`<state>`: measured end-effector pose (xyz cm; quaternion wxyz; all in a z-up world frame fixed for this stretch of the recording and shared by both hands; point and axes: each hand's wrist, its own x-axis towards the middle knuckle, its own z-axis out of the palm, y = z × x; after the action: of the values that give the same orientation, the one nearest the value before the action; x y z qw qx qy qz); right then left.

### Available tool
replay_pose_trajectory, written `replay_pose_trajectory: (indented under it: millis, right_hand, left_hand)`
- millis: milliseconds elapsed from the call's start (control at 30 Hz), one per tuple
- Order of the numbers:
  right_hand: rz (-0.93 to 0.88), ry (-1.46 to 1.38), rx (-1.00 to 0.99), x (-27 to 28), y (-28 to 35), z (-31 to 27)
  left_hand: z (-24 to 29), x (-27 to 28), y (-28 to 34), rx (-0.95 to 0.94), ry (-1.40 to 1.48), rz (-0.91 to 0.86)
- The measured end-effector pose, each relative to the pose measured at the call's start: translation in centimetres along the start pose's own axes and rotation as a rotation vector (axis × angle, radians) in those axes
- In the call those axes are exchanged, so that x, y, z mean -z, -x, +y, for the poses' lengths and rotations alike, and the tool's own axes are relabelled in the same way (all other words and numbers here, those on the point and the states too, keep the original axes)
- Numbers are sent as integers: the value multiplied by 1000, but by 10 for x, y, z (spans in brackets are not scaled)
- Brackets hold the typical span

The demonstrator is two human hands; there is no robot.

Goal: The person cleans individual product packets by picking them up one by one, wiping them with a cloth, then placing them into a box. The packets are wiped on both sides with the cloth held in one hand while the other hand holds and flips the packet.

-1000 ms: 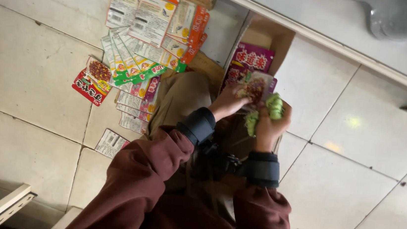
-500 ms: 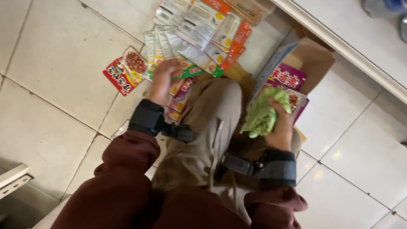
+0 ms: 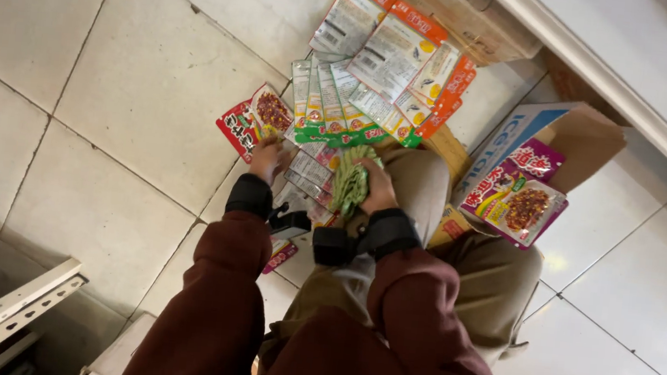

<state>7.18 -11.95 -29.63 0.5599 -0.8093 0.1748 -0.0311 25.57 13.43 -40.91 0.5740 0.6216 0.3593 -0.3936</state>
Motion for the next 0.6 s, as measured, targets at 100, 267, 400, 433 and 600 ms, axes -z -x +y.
replay_pose_trajectory:
  millis: [100,267,400,433,600]
  right_hand:
    - [-42,-72,-55,-7,-14,23]
    - [-6,-93,84,-8,-22,27]
    - [141,-1452,-1077,-28,-23,59]
    - [118,-1466,-983,-23,-19,52]
    - [-59,-261,34,42,-1,-23]
  left_hand:
    - [-10,0,-37,-172,29,-92]
    - [-10,-7,-50,-312,-102,-211]
    - [-13,-4,-37,-499,-250,-141]
    - [0,-6,-12,-398,-234,-142]
    - [65,-7,116,-55,-155,-403]
